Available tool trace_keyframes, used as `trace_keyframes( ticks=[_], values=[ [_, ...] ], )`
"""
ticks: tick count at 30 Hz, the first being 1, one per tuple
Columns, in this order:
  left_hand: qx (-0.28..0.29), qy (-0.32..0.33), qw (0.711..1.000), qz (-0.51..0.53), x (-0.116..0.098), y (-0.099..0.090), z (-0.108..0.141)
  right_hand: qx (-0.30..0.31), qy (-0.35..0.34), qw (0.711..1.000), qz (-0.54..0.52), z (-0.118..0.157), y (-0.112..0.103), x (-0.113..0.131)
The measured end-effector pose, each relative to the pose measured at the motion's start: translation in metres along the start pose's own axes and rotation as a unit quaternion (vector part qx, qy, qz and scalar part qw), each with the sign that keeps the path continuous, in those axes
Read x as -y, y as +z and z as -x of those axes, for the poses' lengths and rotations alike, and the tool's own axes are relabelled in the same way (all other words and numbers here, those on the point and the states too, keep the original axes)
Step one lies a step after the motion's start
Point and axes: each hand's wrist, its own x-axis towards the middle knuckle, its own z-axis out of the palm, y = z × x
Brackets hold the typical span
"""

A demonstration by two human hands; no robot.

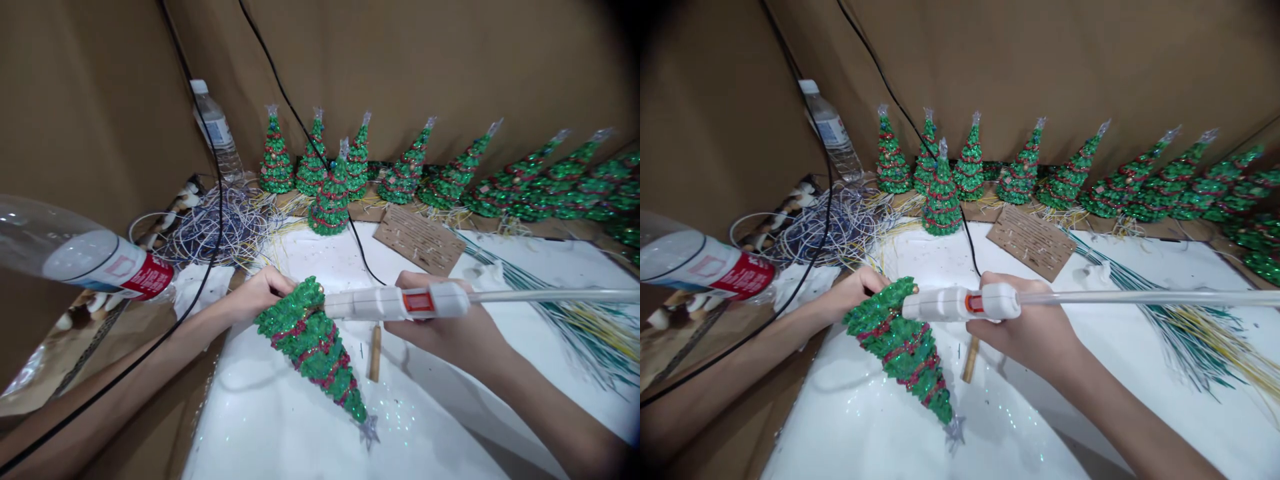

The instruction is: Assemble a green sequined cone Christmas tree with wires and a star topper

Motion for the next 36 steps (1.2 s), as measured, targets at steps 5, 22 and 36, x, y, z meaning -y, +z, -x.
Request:
trace_keyframes(
  ticks=[5,22,36],
  values=[
    [0.001,0.006,1.0,0.009,-0.0015,0.0013,-0.0009,-0.04,-0.074,0.994,0.067,-0.0057,-0.0033,0.0014],
    [0.006,0.014,1.0,0.011,-0.0009,0.0007,-0.001,-0.045,-0.106,0.993,0.018,-0.0075,0.0017,-0.0034],
    [0.002,0.015,1.0,0.005,0.0036,-0.0019,-0.0002,-0.053,-0.107,0.992,0.048,-0.0039,-0.0007,0.0001]
  ],
)
